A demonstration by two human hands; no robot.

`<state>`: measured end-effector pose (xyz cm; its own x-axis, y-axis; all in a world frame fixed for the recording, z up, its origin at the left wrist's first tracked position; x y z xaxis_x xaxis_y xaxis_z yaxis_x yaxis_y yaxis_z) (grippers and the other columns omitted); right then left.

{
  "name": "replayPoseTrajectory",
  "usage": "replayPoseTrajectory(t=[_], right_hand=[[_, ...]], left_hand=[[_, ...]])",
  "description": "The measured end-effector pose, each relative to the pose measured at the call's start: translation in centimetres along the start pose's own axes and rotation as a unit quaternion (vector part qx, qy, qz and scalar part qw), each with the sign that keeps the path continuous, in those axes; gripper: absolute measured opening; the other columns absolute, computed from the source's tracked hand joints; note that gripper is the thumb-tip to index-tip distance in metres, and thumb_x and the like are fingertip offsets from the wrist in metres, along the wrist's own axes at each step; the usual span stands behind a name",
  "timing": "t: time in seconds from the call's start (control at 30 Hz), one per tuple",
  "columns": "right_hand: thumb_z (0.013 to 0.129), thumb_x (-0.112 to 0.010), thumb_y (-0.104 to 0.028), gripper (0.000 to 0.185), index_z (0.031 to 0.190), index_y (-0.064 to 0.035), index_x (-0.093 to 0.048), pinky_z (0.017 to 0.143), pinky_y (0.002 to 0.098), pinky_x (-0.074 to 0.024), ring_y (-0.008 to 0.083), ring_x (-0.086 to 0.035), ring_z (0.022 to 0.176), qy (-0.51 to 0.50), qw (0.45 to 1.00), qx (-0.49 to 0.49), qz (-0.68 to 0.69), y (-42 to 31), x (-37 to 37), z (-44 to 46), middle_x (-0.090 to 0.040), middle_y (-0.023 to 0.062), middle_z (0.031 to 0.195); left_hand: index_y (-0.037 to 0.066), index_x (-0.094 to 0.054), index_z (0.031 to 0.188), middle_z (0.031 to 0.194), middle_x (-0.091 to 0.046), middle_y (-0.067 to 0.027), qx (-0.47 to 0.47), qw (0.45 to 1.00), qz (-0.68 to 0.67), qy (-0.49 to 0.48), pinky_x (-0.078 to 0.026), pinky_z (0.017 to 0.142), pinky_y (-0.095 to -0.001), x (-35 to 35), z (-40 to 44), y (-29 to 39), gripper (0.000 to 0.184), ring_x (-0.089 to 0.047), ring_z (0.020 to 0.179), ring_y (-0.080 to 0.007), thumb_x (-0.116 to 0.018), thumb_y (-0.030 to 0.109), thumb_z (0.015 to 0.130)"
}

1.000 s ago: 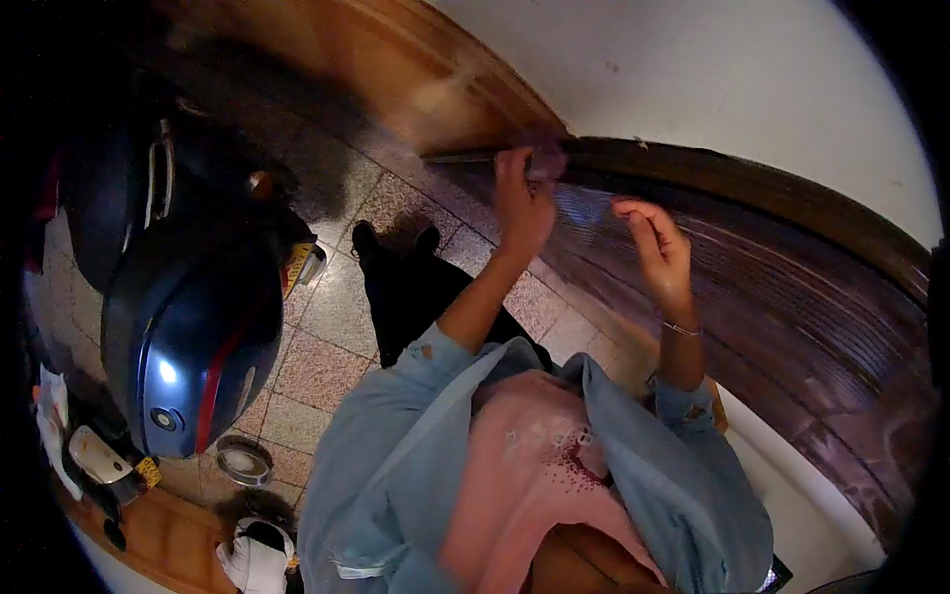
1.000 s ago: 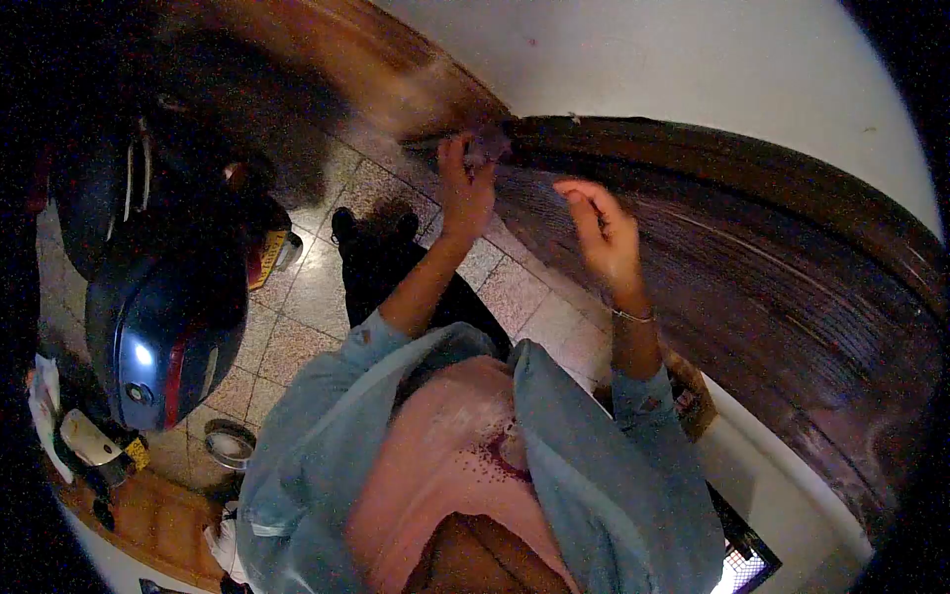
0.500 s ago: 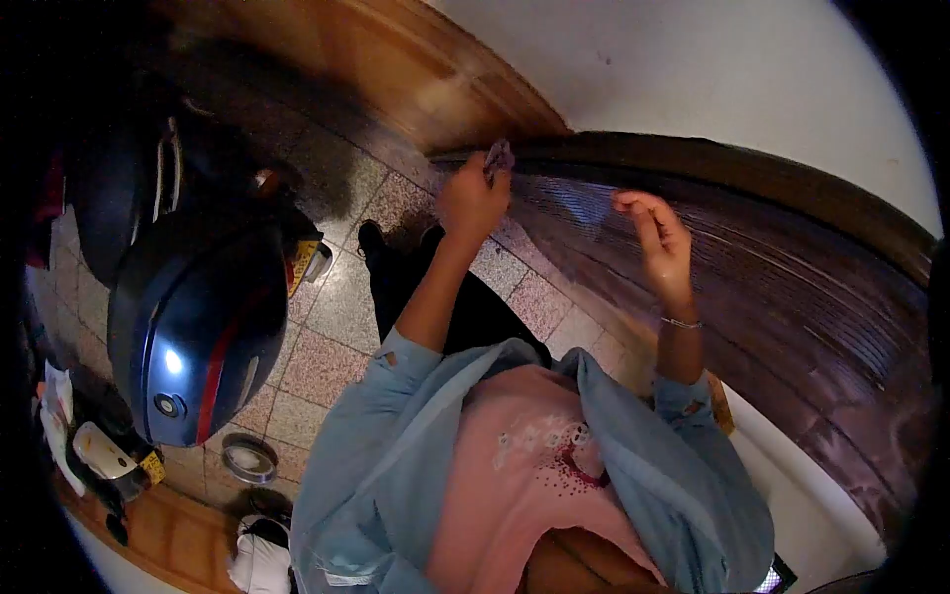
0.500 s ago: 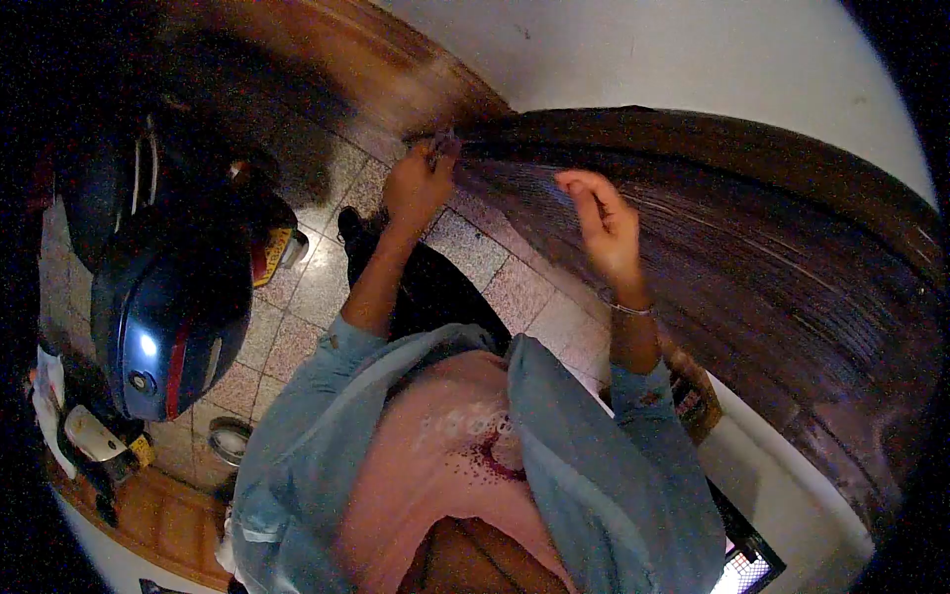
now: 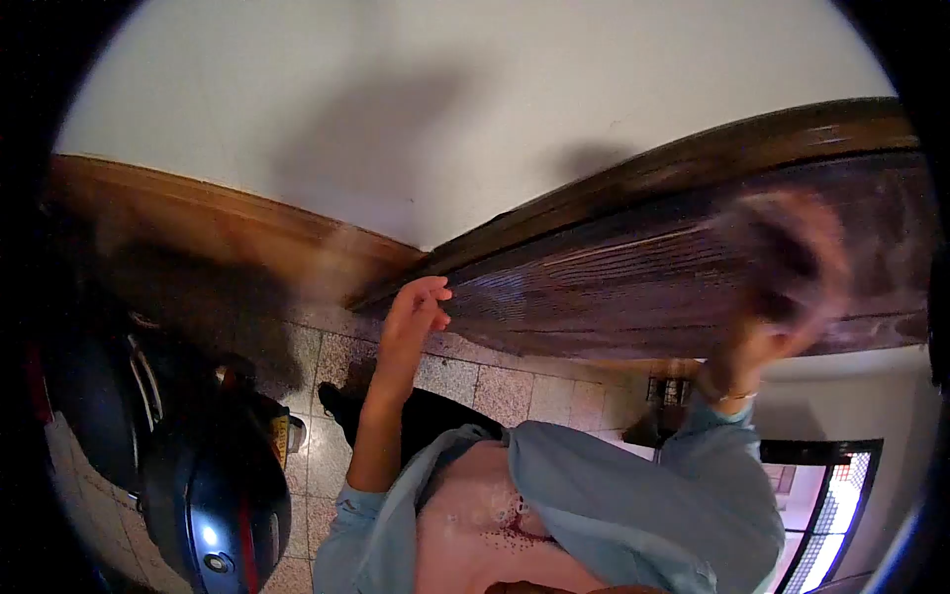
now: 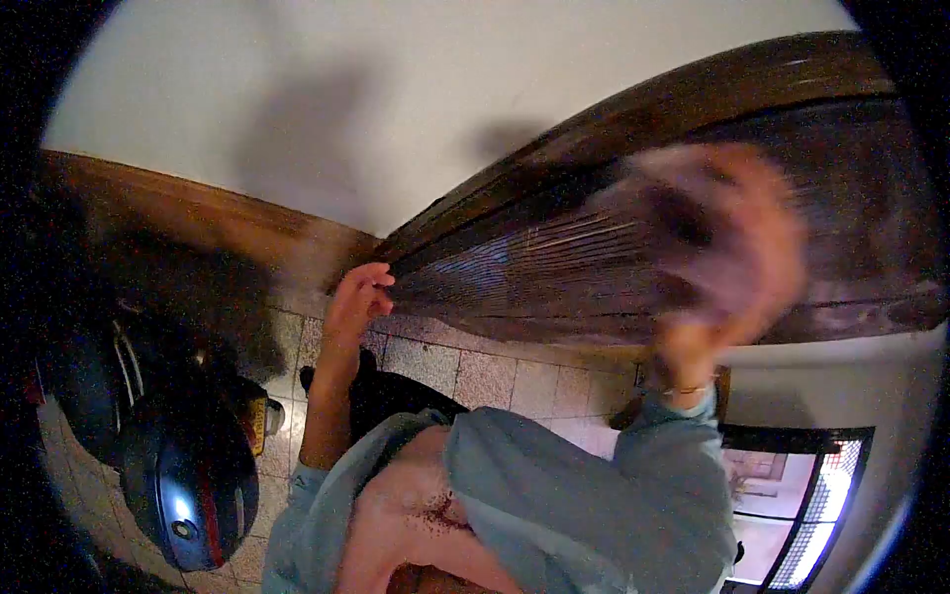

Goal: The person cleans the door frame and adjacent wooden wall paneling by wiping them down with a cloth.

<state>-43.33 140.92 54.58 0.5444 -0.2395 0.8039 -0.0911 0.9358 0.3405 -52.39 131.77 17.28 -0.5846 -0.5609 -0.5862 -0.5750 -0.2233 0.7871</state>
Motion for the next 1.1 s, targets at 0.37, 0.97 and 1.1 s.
replayPoseTrajectory(t=[0.37,0.97,1.1], right_hand=[[0.077,-0.059,-0.015,0.041,0.118,-0.0058,-0.055,0.096,0.0521,-0.0352,0.0394,-0.049,0.111,-0.071,0.933,-0.104,-0.338,-3.1,-6.8,1.7,-0.056,0.0181,0.112],[0.070,-0.065,-0.013,0.029,0.098,-0.0179,-0.062,0.078,0.0395,-0.0376,0.0207,-0.056,0.093,0.039,0.992,-0.044,-0.109,-12.8,-14.4,-2.6,-0.057,0.0002,0.107],[0.074,-0.060,-0.015,0.035,0.108,-0.0216,-0.059,0.086,0.0426,-0.0344,0.0171,-0.056,0.094,-0.017,0.991,-0.115,-0.070,-10.3,-23.2,-4.1,-0.058,-0.0002,0.108]], left_hand=[[0.006,-0.059,0.106,0.093,-0.060,-0.0033,-0.004,0.999,-0.027,0.017,-0.043,0.073,-0.0235,2.5,-4.3,-0.5,0.022,-0.053,0.076,-0.0087,-0.047,0.022,0.096],[0.007,-0.061,0.099,0.086,-0.060,-0.0015,-0.047,0.958,-0.123,0.254,-0.041,0.069,-0.0228,11.5,-9.3,-1.6,0.017,-0.052,0.073,-0.0087,-0.048,0.016,0.094],[0.006,-0.061,0.100,0.086,-0.059,-0.0022,-0.026,0.967,-0.107,0.229,-0.044,0.070,-0.0229,11.2,-9.1,-2.7,0.016,-0.053,0.076,-0.0091,-0.049,0.015,0.094]])
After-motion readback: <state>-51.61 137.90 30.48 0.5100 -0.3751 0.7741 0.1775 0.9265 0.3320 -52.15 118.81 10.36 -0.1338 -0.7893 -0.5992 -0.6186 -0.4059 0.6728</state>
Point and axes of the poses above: each hand's wrist, its own z-axis towards the middle knuckle, its own x-axis out of the back of the hand, y = z × x, the point moved 8 cm from there along z, towards the middle knuckle
